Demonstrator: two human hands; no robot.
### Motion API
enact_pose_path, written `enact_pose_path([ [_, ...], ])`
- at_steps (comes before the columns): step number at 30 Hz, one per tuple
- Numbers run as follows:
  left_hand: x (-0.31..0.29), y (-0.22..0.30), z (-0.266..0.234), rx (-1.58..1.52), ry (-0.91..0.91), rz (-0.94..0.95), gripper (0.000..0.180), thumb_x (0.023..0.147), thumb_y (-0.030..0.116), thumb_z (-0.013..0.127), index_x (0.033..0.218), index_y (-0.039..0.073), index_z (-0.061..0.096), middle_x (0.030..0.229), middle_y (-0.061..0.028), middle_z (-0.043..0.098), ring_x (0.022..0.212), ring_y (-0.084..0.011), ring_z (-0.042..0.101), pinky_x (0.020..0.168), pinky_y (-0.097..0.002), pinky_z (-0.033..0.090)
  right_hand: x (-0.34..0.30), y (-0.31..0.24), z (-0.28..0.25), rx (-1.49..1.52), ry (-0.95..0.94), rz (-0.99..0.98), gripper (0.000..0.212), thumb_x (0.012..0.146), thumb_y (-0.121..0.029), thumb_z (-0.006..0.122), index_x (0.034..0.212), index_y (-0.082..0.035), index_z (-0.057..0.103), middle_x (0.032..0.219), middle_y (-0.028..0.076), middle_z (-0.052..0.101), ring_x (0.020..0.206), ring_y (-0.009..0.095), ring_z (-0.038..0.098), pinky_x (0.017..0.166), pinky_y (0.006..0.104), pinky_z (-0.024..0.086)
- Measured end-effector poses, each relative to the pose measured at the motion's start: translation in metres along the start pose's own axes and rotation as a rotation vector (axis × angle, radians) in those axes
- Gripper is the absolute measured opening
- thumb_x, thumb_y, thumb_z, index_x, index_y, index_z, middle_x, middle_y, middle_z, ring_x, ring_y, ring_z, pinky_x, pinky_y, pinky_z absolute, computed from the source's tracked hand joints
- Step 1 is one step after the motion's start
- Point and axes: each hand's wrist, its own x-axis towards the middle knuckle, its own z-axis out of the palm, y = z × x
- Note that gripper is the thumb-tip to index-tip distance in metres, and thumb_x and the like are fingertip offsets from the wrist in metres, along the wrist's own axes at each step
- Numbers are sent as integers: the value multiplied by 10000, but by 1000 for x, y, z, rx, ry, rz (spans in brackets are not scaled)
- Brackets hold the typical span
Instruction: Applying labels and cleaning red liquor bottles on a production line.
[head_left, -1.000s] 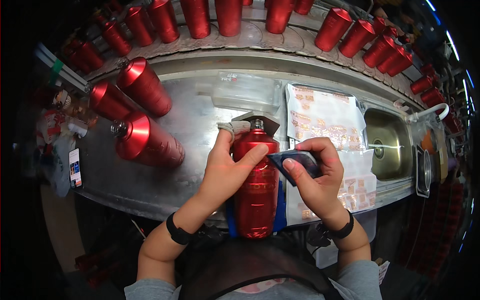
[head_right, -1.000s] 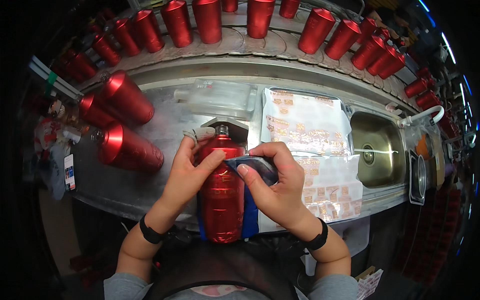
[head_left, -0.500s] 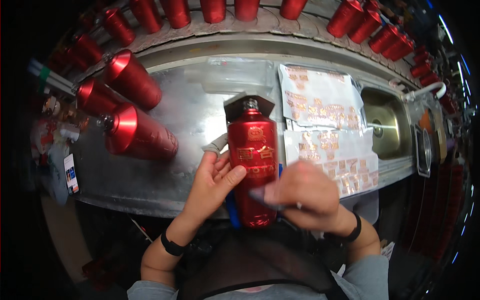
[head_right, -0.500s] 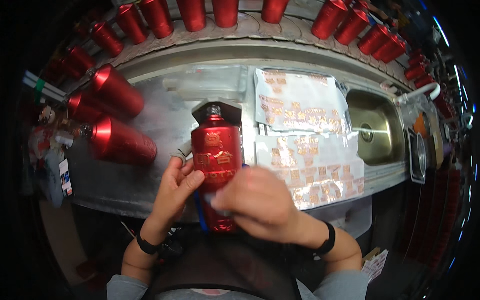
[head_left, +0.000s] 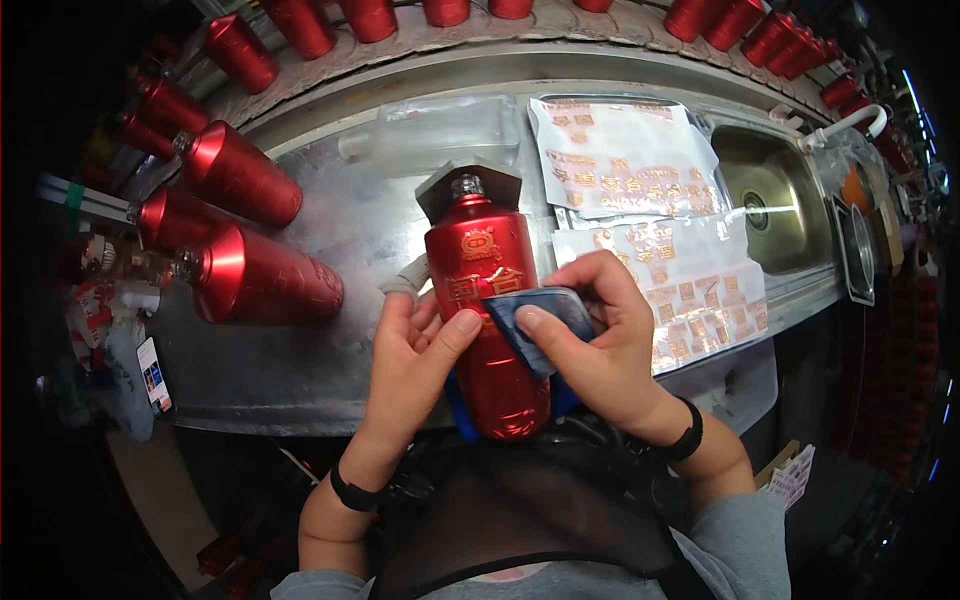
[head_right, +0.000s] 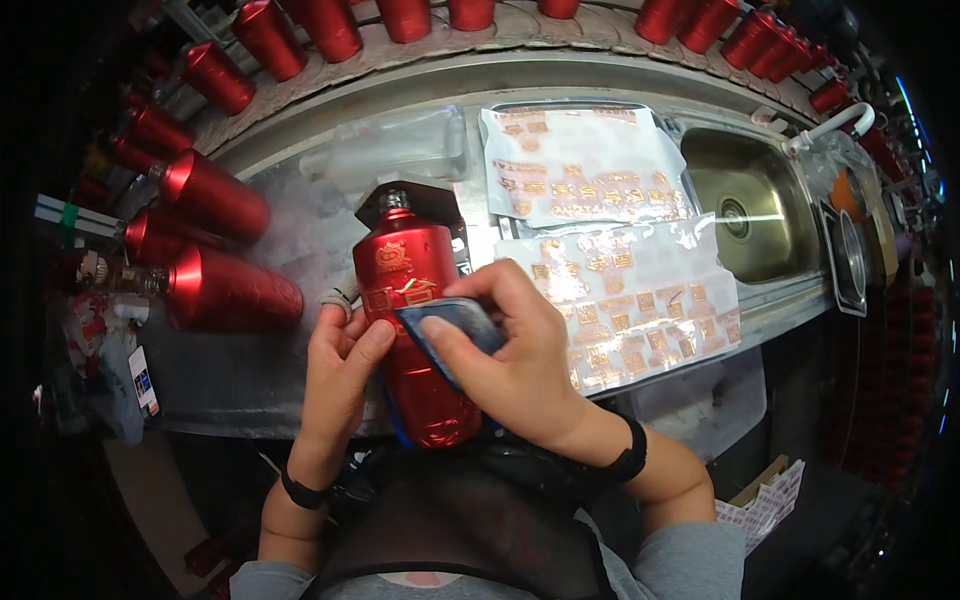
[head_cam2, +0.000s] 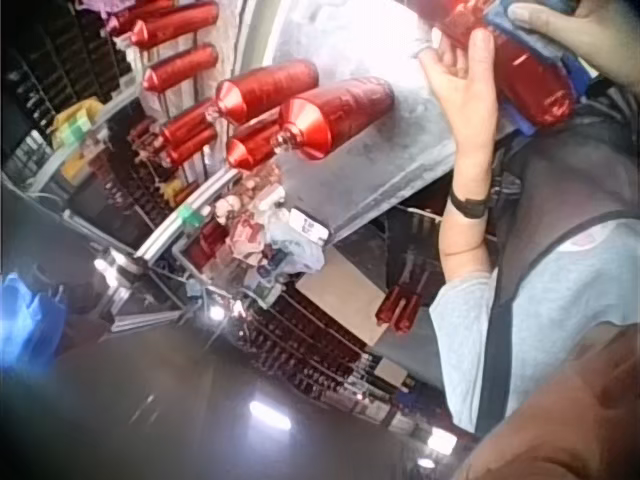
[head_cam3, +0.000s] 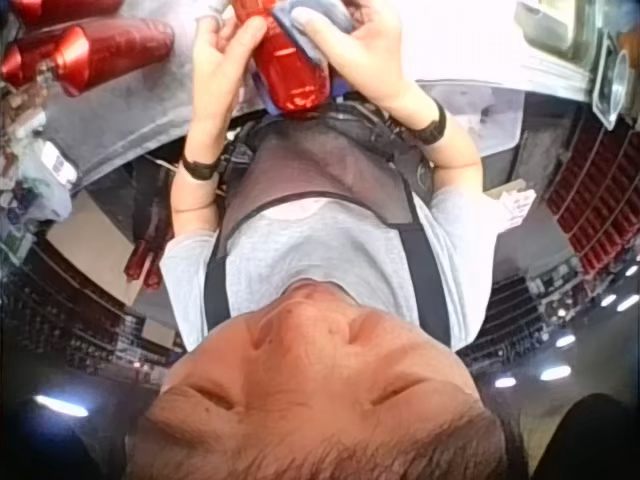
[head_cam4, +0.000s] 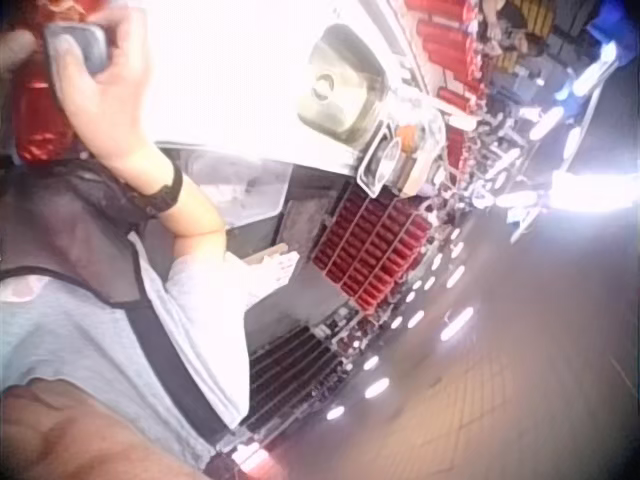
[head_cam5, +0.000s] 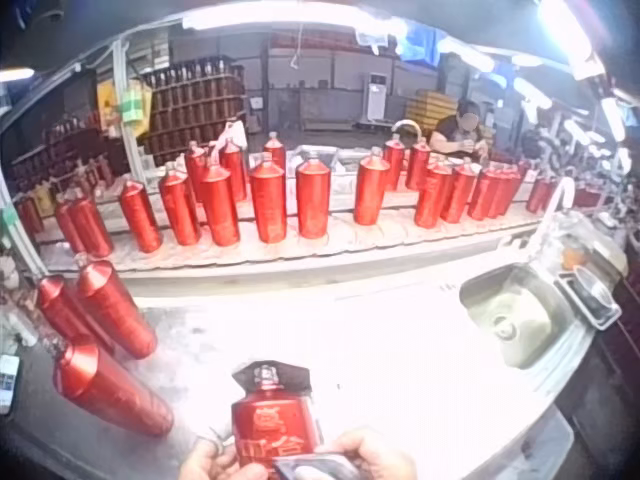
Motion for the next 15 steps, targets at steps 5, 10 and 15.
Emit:
enact_pose_path([
  [5,1,-3,5,41,-13,3,585,919,84,666,1380,-25,323,1306,-200,531,1207,-221,562,1010,-325,473,-6,30,-37,79,102,198,227,846,-23,698,956,-21,499,832,48,616,749,49,590,656,204,491],
  [10,-1,-2,-1,44,30,12,635,931,74,641,1443,-4,274,1350,-205,507,1229,-231,545,1042,-351,451,-4,2,-10,257,23,62,225,852,1,682,956,-27,485,851,45,615,752,48,588,650,195,487],
  [15,1,-6,3,8,-31,23,668,948,93,630,1480,12,234,1395,-201,471,1261,-220,517,1058,-341,434,-5,37,-45,8,110,197,249,852,-15,711,996,-17,508,864,47,629,776,58,604,677,213,499],
])
